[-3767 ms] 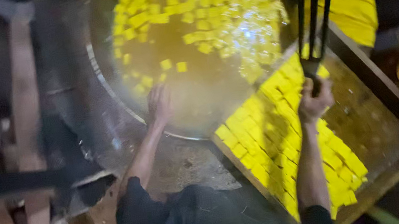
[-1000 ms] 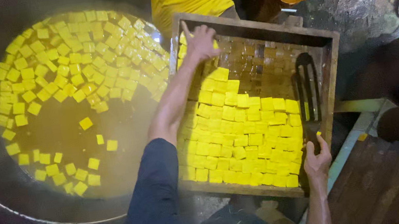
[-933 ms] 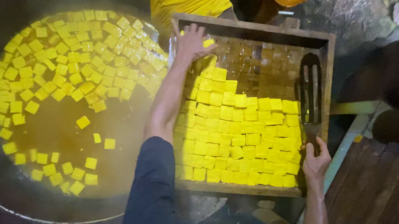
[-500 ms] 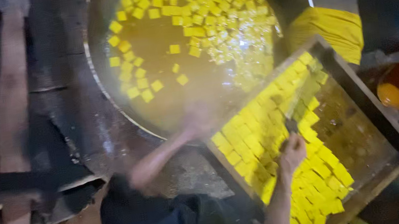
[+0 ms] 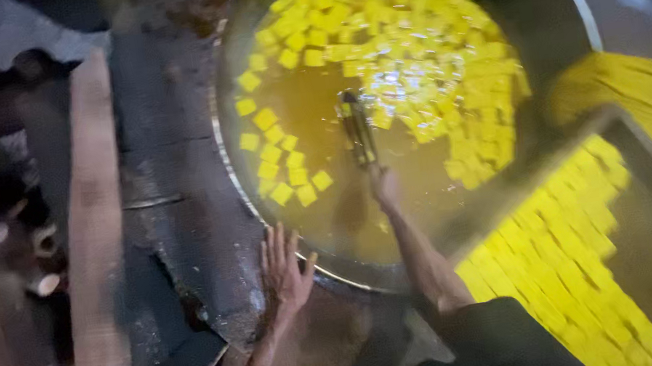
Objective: The person uses a slotted spatula to scoop yellow cubes from a large pot of hot liquid and places them into a wooden tray. The person repeats this scooping and placing action multiple times, gradually filling the tray.
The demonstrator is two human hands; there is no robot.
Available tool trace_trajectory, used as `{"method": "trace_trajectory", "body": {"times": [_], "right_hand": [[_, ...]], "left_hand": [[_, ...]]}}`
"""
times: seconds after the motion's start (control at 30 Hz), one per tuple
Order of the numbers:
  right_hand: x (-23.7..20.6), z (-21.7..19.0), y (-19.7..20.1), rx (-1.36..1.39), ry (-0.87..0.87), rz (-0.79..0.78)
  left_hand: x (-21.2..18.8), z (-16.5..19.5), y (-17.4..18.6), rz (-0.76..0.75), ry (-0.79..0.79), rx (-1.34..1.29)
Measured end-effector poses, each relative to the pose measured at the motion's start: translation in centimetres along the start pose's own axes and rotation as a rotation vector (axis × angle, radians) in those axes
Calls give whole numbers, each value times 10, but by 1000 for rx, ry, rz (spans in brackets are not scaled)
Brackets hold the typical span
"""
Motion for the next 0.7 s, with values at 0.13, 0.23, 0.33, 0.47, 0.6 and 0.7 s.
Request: {"method": "trace_trajectory", "body": {"times": [0.13,0.23,0.33,0.47,0.6,0.7], "right_hand": [[80,-39,-32,-269,203,42],[119,-67,-51,-88,329,128],[120,-63,-61,310,257,88],[60,-37,-54,286,483,206],[-11,14,-55,385,85,-77],[-40,32,-40,16,-40,-197]], "left_hand": [[2,-5,-1,16,6,-99],[8,-7,3,7,21,-148],[11,-7,10,-10,36,-190],[11,-8,14,-7,22,-199],[9,-12,11,11,-13,-157],[11,-13,10,22,-16,-131]]}}
Point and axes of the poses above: each hand's wrist, its own x-axis towards the middle knuckle, its own y-axis out of the back of the hand, z = x × y, the point moved 3 cm from there along x, towards the middle knuckle, and after that the axes turned 5 degrees about -z, right-handed, at the moved point
